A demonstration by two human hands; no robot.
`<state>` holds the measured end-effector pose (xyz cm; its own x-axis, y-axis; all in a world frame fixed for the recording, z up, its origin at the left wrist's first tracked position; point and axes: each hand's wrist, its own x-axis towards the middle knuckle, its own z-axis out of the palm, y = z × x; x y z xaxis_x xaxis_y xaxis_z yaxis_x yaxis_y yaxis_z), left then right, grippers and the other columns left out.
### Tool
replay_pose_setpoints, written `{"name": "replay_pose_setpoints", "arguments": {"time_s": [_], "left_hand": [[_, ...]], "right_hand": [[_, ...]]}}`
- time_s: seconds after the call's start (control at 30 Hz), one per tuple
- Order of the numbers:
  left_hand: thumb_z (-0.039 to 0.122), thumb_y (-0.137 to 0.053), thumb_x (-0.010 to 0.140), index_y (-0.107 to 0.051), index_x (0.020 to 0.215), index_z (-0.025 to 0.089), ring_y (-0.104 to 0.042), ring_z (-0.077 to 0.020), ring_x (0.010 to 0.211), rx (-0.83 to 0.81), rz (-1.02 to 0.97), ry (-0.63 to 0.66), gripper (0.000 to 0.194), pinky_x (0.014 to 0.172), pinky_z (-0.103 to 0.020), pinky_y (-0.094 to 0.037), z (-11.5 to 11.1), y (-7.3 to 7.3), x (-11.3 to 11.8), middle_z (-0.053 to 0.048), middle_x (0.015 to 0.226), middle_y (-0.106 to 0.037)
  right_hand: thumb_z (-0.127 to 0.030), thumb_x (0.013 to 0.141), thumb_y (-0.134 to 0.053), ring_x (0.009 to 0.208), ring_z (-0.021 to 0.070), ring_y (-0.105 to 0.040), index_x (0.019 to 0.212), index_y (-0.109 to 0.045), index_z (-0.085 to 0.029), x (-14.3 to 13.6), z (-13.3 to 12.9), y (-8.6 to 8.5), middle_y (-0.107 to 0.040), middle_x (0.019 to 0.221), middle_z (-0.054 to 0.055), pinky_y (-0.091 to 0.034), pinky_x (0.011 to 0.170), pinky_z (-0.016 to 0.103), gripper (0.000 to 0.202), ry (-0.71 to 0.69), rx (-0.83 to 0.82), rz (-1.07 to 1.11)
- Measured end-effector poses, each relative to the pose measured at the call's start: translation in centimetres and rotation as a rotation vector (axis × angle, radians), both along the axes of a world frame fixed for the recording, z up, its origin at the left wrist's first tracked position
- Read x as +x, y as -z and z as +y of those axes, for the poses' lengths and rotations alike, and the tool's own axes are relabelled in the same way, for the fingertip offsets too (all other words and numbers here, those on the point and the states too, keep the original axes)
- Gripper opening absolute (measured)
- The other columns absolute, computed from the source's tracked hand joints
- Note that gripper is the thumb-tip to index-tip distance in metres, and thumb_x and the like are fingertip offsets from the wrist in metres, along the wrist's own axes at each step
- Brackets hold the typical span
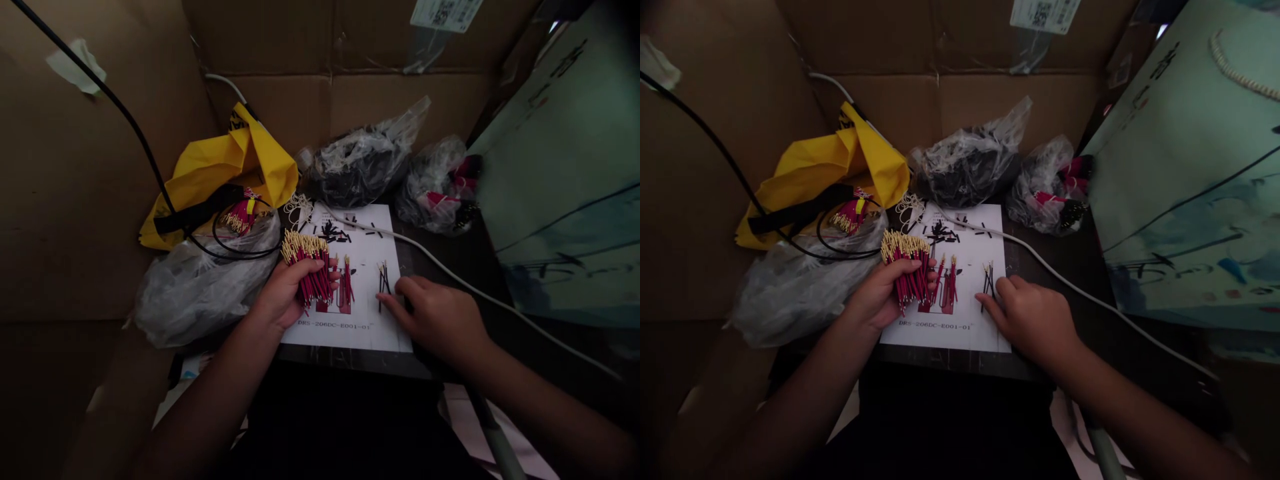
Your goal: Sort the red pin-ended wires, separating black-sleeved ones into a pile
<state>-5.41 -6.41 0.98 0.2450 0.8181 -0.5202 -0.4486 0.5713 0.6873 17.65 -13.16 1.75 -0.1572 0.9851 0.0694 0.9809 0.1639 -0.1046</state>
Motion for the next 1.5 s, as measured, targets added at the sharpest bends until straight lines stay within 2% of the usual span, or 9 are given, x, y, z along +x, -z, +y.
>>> {"name": "replay_pose_setpoints", "arguments": {"time_s": [0.1, 0.2, 0.37, 0.47, 0.63, 0.87, 1.1, 1.3, 1.5], "left_hand": [[0.011, -0.069, 0.071, -0.069, 0.094, 0.007, -0.073, -0.0217, 0.069, 0.029, 0.008, -0.007, 0.023, 0.062, -0.031, -0.062, 0.0, 0.1, 0.1, -0.013, 0.088, -0.076], [0.013, -0.070, 0.070, -0.070, 0.094, 0.009, -0.073, -0.0218, 0.070, 0.045, 0.008, -0.012, 0.024, 0.062, -0.031, -0.061, 0.0, 0.2, 0.2, -0.012, 0.086, -0.076], [0.015, -0.071, 0.070, -0.073, 0.089, 0.009, -0.073, -0.0233, 0.074, 0.047, 0.024, -0.016, 0.020, 0.063, -0.030, -0.061, 0.0, 0.3, 0.1, -0.012, 0.083, -0.076], [0.015, -0.071, 0.070, -0.073, 0.089, 0.009, -0.073, -0.0222, 0.073, 0.054, 0.024, -0.021, 0.020, 0.064, -0.029, -0.061, 0.0, 0.3, 0.3, -0.012, 0.084, -0.077], [0.013, -0.071, 0.071, -0.073, 0.088, 0.008, -0.074, -0.0223, 0.077, 0.055, 0.033, -0.055, 0.018, 0.073, -0.033, -0.062, 0.0, 0.1, 0.6, -0.011, 0.086, -0.077], [0.018, -0.071, 0.073, -0.074, 0.089, 0.009, -0.074, -0.0238, 0.079, 0.098, 0.009, -0.006, 0.018, 0.074, -0.034, -0.061, -0.1, 0.6, 0.3, -0.012, 0.083, -0.076], [0.017, -0.072, 0.071, -0.073, 0.090, 0.011, -0.073, -0.0248, 0.077, 0.062, 0.029, -0.030, 0.020, 0.074, -0.036, -0.061, 0.0, 0.3, 0.4, -0.011, 0.084, -0.076], [0.019, -0.072, 0.072, -0.072, 0.090, 0.010, -0.073, -0.0255, 0.076, 0.005, 0.052, -0.008, 0.021, 0.072, -0.036, -0.061, 0.0, 0.1, 0.4, -0.012, 0.079, -0.075], [0.017, -0.073, 0.071, -0.072, 0.091, 0.010, -0.074, -0.0249, 0.079, 0.051, 0.054, -0.029, 0.021, 0.073, -0.033, -0.061, 0.0, 0.4, 0.4, -0.012, 0.082, -0.076]], "right_hand": [[-0.057, 0.093, -0.047, 0.058, 0.0143, -0.055, 0.079, -0.063, -0.019, -2.5, 1.4, -1.4, -0.067, 0.072, 0.004, -0.021, 0.052, 0.028, 0.044, -0.031, 0.024, 0.195], [-0.052, 0.094, -0.048, 0.055, 0.0132, -0.052, 0.074, -0.067, -0.021, -5.2, 2.8, -2.1, -0.062, 0.059, 0.001, -0.027, 0.054, 0.028, 0.042, -0.068, -0.169, 0.457], [-0.037, 0.092, -0.052, 0.054, 0.0111, -0.049, 0.072, -0.071, -0.020, -6.7, 3.6, -0.6, -0.064, 0.062, 0.000, -0.031, 0.054, 0.027, 0.033, -0.127, -0.345, 0.731], [-0.039, 0.093, -0.050, 0.053, 0.0112, -0.047, 0.068, -0.068, -0.019, -6.4, 3.4, 0.1, -0.060, 0.058, -0.001, -0.032, 0.054, 0.028, 0.037, -0.071, -0.382, 0.806], [-0.043, 0.092, -0.053, 0.055, 0.0112, -0.044, 0.076, -0.073, -0.019, -6.8, 3.0, 0.8, -0.058, 0.060, -0.002, -0.032, 0.054, 0.027, 0.035, -0.017, -0.425, 0.962], [-0.038, 0.093, -0.053, 0.055, 0.0100, -0.043, 0.067, -0.067, -0.018, -6.8, 2.6, 1.0, -0.052, 0.056, -0.003, -0.032, 0.054, 0.026, 0.036, -0.015, -0.363, 0.979], [-0.035, 0.093, -0.053, 0.052, 0.0090, -0.047, 0.067, -0.068, -0.018, -6.6, 2.2, 0.4, -0.059, 0.056, -0.003, -0.032, 0.052, 0.026, 0.034, -0.020, -0.243, 0.898], [-0.034, 0.092, -0.054, 0.053, 0.0101, -0.051, 0.068, -0.069, -0.018, -6.5, 2.1, 0.3, -0.061, 0.057, -0.002, -0.035, 0.053, 0.026, 0.033, -0.002, -0.253, 0.912], [-0.040, 0.091, -0.057, 0.054, 0.0109, -0.054, 0.074, -0.071, -0.019, -6.9, 2.2, 0.7, -0.064, 0.060, -0.001, -0.037, 0.053, 0.025, 0.030, 0.047, -0.231, 0.940]]}}
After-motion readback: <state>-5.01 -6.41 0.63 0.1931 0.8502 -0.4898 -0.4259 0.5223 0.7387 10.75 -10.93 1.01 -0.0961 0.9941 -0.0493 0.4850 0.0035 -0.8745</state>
